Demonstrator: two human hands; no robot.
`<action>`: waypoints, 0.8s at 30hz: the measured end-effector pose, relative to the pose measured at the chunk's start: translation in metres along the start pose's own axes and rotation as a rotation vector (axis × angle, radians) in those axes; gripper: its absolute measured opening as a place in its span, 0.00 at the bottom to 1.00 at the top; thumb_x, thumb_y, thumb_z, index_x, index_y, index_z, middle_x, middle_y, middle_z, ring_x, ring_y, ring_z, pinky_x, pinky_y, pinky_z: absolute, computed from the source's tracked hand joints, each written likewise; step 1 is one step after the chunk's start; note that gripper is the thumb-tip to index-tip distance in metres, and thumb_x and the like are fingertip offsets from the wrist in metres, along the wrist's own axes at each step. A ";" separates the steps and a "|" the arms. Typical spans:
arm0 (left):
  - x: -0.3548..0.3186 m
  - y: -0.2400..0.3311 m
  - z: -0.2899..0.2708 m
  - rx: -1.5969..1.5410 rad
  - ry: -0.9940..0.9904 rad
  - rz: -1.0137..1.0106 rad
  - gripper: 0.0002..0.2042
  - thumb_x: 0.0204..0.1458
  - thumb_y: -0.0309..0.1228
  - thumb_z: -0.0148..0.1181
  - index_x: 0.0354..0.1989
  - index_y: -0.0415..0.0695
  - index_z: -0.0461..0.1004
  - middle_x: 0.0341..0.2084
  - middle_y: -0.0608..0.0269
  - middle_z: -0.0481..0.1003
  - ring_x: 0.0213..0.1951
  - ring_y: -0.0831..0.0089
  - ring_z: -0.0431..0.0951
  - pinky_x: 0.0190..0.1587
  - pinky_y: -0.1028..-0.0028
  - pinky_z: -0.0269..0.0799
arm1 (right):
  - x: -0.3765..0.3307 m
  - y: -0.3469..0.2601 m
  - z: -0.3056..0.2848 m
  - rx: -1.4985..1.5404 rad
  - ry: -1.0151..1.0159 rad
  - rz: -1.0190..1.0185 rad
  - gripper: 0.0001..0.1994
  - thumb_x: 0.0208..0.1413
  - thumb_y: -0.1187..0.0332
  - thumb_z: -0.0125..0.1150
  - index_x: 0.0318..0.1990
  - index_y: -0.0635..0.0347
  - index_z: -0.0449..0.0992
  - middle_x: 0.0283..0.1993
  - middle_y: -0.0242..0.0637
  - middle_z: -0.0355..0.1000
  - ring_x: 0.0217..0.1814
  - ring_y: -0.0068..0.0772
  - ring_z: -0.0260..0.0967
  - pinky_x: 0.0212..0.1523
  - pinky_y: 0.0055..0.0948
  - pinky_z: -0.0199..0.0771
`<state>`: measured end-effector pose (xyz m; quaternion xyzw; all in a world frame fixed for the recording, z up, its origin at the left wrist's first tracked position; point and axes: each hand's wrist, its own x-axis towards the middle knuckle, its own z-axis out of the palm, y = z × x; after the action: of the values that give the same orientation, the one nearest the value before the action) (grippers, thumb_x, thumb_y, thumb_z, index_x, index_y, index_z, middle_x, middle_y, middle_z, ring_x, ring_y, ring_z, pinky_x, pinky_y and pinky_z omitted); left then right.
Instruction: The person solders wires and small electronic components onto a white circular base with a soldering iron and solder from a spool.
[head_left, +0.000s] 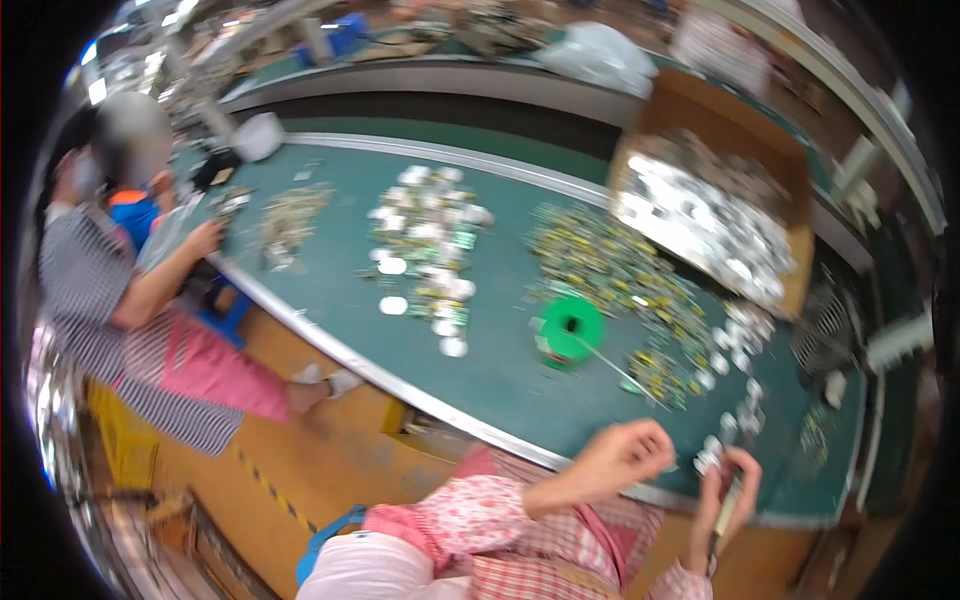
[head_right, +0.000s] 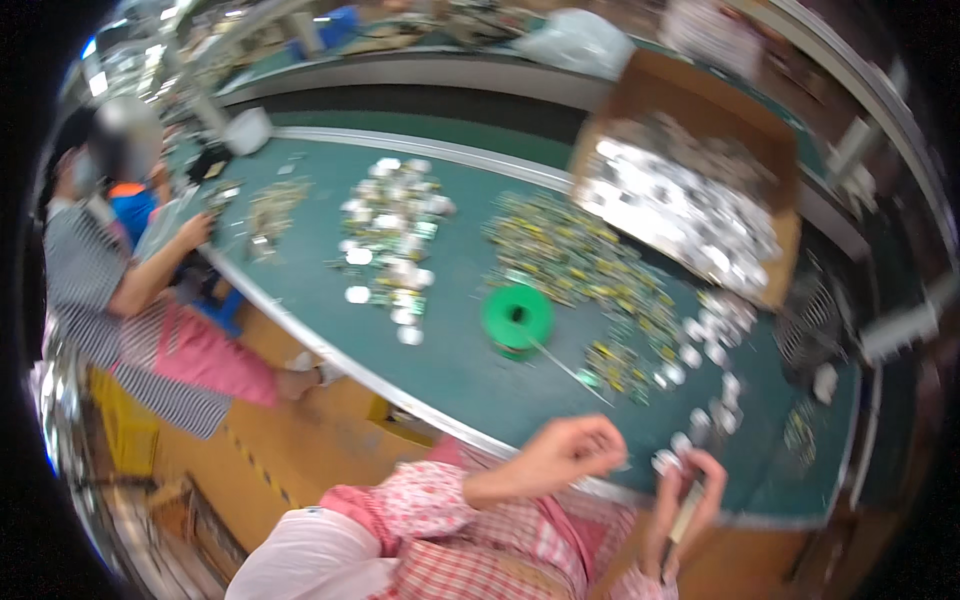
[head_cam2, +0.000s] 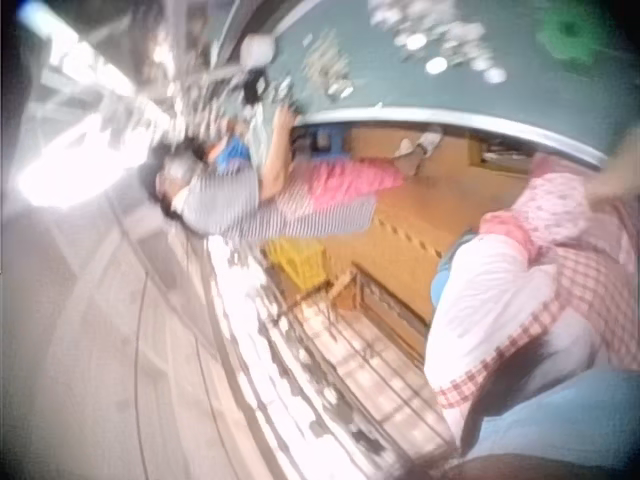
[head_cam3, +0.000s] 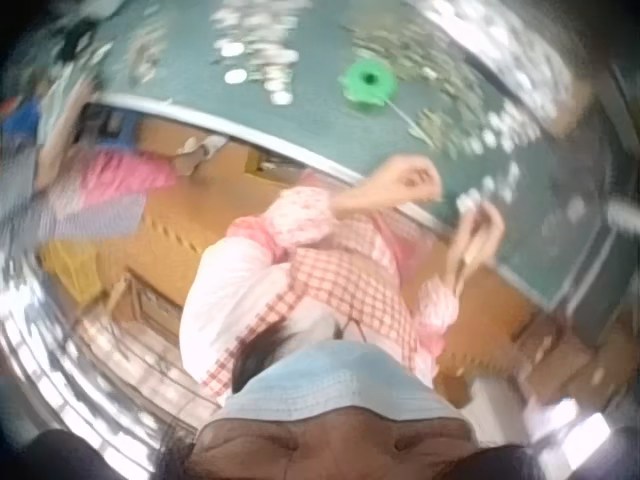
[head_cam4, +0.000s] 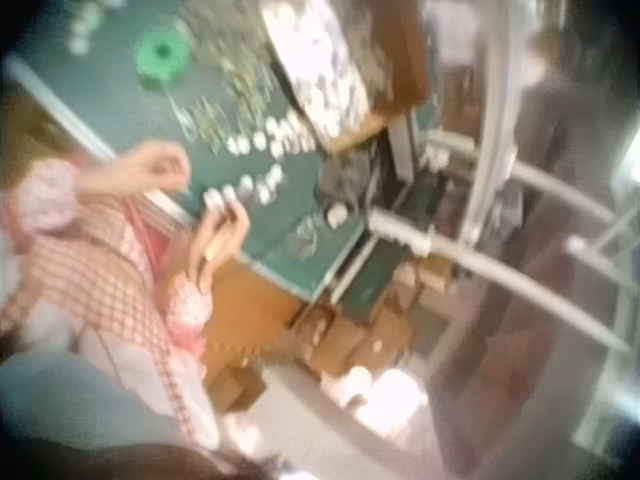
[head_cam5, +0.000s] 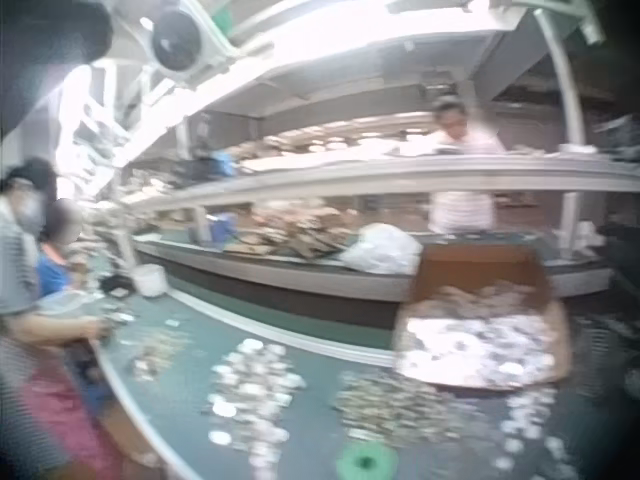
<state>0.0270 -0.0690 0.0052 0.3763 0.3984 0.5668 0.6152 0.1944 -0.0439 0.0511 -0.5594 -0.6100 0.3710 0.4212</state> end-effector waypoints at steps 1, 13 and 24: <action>-0.001 0.011 -0.001 0.054 0.020 -0.075 0.07 0.55 0.27 0.58 0.38 0.37 0.71 0.30 0.67 0.75 0.33 0.83 0.74 0.35 0.81 0.72 | 0.003 -0.001 0.010 0.062 -0.013 -0.038 0.10 0.52 0.77 0.55 0.43 0.60 0.68 0.40 0.33 0.67 0.40 0.23 0.64 0.43 0.21 0.65; -0.005 0.028 0.002 0.012 0.069 -0.124 0.06 0.54 0.22 0.58 0.38 0.36 0.69 0.33 0.64 0.73 0.36 0.81 0.74 0.38 0.79 0.74 | 0.003 -0.002 0.029 0.265 -0.061 -0.124 0.11 0.50 0.80 0.62 0.40 0.63 0.69 0.35 0.36 0.72 0.34 0.22 0.72 0.35 0.20 0.73; -0.004 0.026 0.001 0.165 0.103 -0.104 0.08 0.53 0.22 0.59 0.40 0.35 0.74 0.34 0.64 0.73 0.37 0.80 0.74 0.39 0.79 0.74 | 0.003 0.000 0.026 0.131 -0.072 -0.227 0.11 0.46 0.81 0.64 0.36 0.63 0.71 0.34 0.38 0.73 0.31 0.26 0.71 0.32 0.22 0.72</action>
<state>0.0177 -0.0712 0.0294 0.3749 0.4936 0.5180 0.5895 0.1698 -0.0402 0.0418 -0.4443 -0.6584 0.3801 0.4739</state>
